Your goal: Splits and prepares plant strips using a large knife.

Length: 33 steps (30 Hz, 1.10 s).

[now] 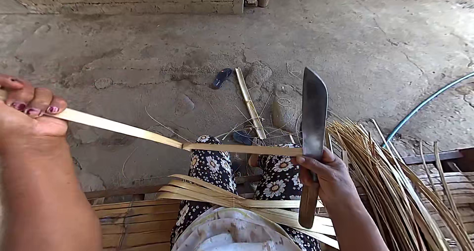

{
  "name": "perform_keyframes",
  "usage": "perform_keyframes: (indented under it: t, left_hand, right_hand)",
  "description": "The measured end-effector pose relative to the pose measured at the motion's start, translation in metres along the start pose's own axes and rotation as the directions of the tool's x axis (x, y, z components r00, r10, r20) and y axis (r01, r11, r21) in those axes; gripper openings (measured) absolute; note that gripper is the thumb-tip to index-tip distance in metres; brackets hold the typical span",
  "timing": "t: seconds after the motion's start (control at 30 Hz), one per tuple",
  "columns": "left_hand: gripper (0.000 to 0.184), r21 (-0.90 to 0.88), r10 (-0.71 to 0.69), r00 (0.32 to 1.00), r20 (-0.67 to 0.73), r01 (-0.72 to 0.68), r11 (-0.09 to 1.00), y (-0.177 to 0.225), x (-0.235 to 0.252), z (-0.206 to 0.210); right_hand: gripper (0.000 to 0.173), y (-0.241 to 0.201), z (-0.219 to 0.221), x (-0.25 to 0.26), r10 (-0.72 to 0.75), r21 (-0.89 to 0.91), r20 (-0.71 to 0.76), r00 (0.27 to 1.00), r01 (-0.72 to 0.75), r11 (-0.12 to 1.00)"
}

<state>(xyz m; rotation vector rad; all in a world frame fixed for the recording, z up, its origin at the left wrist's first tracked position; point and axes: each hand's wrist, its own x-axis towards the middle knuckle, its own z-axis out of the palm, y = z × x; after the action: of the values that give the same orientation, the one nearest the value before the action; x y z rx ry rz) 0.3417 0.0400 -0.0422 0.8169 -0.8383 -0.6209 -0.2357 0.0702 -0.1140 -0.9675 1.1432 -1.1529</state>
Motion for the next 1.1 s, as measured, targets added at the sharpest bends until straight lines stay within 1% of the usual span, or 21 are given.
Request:
perform_keyframes:
  t: [0.03,0.07,0.13,0.17,0.2,0.23,0.27,0.3,0.33,0.4,0.47,0.53,0.67,0.77,0.8,0.87,0.93,0.97,1.0,1.03,1.1]
  left_hand:
    - [0.035,0.051,0.016,0.999,0.049,-0.019,0.999,0.002,0.001,0.017]
    - [0.035,0.104,0.035,0.993,0.109,-0.046,0.993,0.005,-0.002,0.047]
    - [0.044,0.161,0.079,0.975,0.209,-0.114,0.98,0.006,-0.014,0.123]
    - [0.052,0.143,0.113,0.961,0.254,-0.153,0.978,0.002,-0.017,0.156]
    - [0.061,0.116,0.138,0.947,0.29,-0.178,0.977,-0.004,-0.017,0.181]
    - [0.066,0.091,0.153,0.94,0.306,-0.188,0.978,-0.014,-0.014,0.199]
    - [0.065,0.071,0.164,0.937,0.309,-0.194,0.978,-0.025,-0.01,0.213]
    - [0.062,0.054,0.17,0.937,0.305,-0.196,0.979,-0.039,-0.007,0.223]
    - [0.061,0.047,0.155,0.943,0.295,-0.177,0.983,-0.053,-0.006,0.231]
    - [0.06,0.052,0.11,0.955,0.276,-0.129,0.99,-0.084,-0.011,0.244]
    - [0.056,0.034,0.096,0.966,0.239,-0.108,0.994,-0.115,-0.025,0.254]
    - [0.052,0.044,0.075,0.983,0.165,-0.084,0.995,-0.14,-0.04,0.26]
    - [0.05,0.031,0.041,0.999,0.002,-0.041,0.999,-0.177,-0.05,0.255]
    - [0.052,0.027,-0.011,0.997,-0.076,0.014,1.0,-0.208,-0.05,0.236]
    - [0.053,0.032,-0.04,0.996,-0.085,0.042,0.999,-0.219,-0.052,0.228]
    - [0.054,0.02,-0.081,0.993,-0.087,0.083,0.996,-0.23,-0.055,0.215]
    - [0.056,-0.01,-0.078,0.992,-0.097,0.077,0.997,-0.234,-0.052,0.211]
    - [0.057,-0.016,-0.072,0.992,-0.106,0.07,0.997,-0.234,-0.051,0.211]
    - [0.057,-0.018,-0.065,0.991,-0.116,0.064,0.998,-0.235,-0.048,0.211]
    - [0.057,-0.017,-0.059,0.991,-0.122,0.057,0.998,-0.235,-0.047,0.211]
    - [0.057,-0.016,-0.043,0.992,-0.117,0.042,0.999,-0.236,-0.048,0.215]
  right_hand:
    - [0.012,-0.007,0.008,0.006,-0.027,-0.045,0.028,0.999,0.029,0.999]
    - [0.01,-0.016,0.017,0.012,-0.066,-0.086,0.068,0.995,0.072,0.994]
    - [0.01,-0.038,0.033,0.023,-0.16,-0.161,0.135,0.978,0.181,0.97]
    - [0.014,-0.049,0.04,0.027,-0.213,-0.217,0.148,0.966,0.242,0.946]
    - [0.025,-0.057,0.047,0.03,-0.254,-0.3,0.147,0.956,0.288,0.909]
    - [0.036,-0.06,0.054,0.033,-0.285,-0.405,0.15,0.947,0.322,0.856]
    - [0.042,-0.059,0.061,0.037,-0.301,-0.518,0.164,0.939,0.342,0.784]
    - [0.045,-0.055,0.069,0.042,-0.29,-0.627,0.186,0.939,0.341,0.7]
    - [0.046,-0.047,0.078,0.049,-0.229,-0.723,0.213,0.95,0.311,0.617]
    - [0.044,-0.021,0.099,0.071,0.02,-0.86,0.237,0.971,0.2,0.469]
    - [0.039,0.017,0.12,0.1,0.285,-0.942,0.2,0.938,0.104,0.319]
    - [0.038,0.058,0.135,0.128,0.433,-0.973,0.161,0.887,0.069,0.219]
    - [0.036,0.12,0.152,0.162,0.566,-0.99,0.133,0.814,0.085,0.11]
    - [0.038,0.164,0.148,0.174,0.596,-0.992,0.118,0.794,0.115,0.043]
    - [0.04,0.176,0.144,0.176,0.597,-0.993,0.107,0.795,0.115,0.025]
    - [0.045,0.195,0.139,0.177,0.597,-0.995,0.091,0.797,0.094,0.025]
    - [0.046,0.199,0.138,0.18,0.597,-0.997,0.077,0.799,0.065,0.042]
    - [0.046,0.193,0.142,0.182,0.594,-0.997,0.081,0.8,0.06,0.055]
    - [0.045,0.184,0.148,0.184,0.574,-0.994,0.107,0.812,0.068,0.088]
    - [0.045,0.173,0.155,0.186,0.529,-0.986,0.149,0.836,0.082,0.148]
    - [0.046,0.162,0.169,0.19,0.378,-0.95,0.224,0.898,0.116,0.289]
